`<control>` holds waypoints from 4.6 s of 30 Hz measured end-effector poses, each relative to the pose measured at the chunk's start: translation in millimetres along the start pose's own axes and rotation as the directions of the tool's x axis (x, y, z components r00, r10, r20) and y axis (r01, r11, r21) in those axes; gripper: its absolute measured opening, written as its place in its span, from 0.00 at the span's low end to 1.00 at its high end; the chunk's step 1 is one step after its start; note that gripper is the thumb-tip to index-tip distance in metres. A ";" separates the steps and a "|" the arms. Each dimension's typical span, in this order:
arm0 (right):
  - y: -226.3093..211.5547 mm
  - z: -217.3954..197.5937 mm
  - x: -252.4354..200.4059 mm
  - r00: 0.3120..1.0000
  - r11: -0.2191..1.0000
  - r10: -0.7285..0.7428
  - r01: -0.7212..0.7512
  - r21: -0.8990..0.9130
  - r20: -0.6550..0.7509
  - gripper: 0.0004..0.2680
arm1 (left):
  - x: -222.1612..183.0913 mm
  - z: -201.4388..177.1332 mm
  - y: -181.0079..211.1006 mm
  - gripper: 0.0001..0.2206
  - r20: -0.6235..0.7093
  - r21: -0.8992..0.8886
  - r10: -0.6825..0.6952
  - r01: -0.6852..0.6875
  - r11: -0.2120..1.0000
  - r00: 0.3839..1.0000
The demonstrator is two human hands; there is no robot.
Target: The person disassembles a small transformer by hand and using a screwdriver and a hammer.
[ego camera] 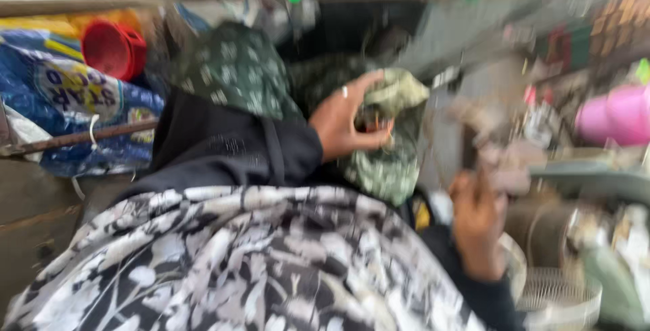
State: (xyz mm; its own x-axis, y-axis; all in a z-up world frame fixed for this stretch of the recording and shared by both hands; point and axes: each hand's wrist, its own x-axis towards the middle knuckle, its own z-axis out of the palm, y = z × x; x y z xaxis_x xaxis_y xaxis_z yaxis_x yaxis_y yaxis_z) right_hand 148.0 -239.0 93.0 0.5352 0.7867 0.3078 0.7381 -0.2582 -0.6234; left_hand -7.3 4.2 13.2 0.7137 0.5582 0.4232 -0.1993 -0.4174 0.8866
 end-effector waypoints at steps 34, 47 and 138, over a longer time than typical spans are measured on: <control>-157.4 191.1 262.3 0.712 0.719 -0.673 0.693 -0.050 0.201 0.15 | 16.5 31.7 -65.2 0.61 0.184 0.026 -0.217 0.215 0.976 0.959; -52.0 39.8 127.3 0.948 0.980 -0.128 0.166 -0.109 0.291 0.10 | 11.9 22.7 -76.2 0.41 0.174 -0.038 -0.341 0.353 0.935 0.924; 22.2 77.3 46.9 0.959 0.976 -0.214 0.218 0.001 0.185 0.16 | -3.7 31.2 -26.6 0.39 0.097 0.006 -0.295 0.296 0.955 0.951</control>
State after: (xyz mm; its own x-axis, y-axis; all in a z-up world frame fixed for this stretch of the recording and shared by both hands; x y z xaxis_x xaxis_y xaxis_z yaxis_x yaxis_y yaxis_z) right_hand 157.7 -164.5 38.0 0.2789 0.9136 0.2959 0.8364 -0.0797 -0.5422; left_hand 16.4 -9.2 -17.8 0.8020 0.5845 0.1227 0.0248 -0.2380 0.9710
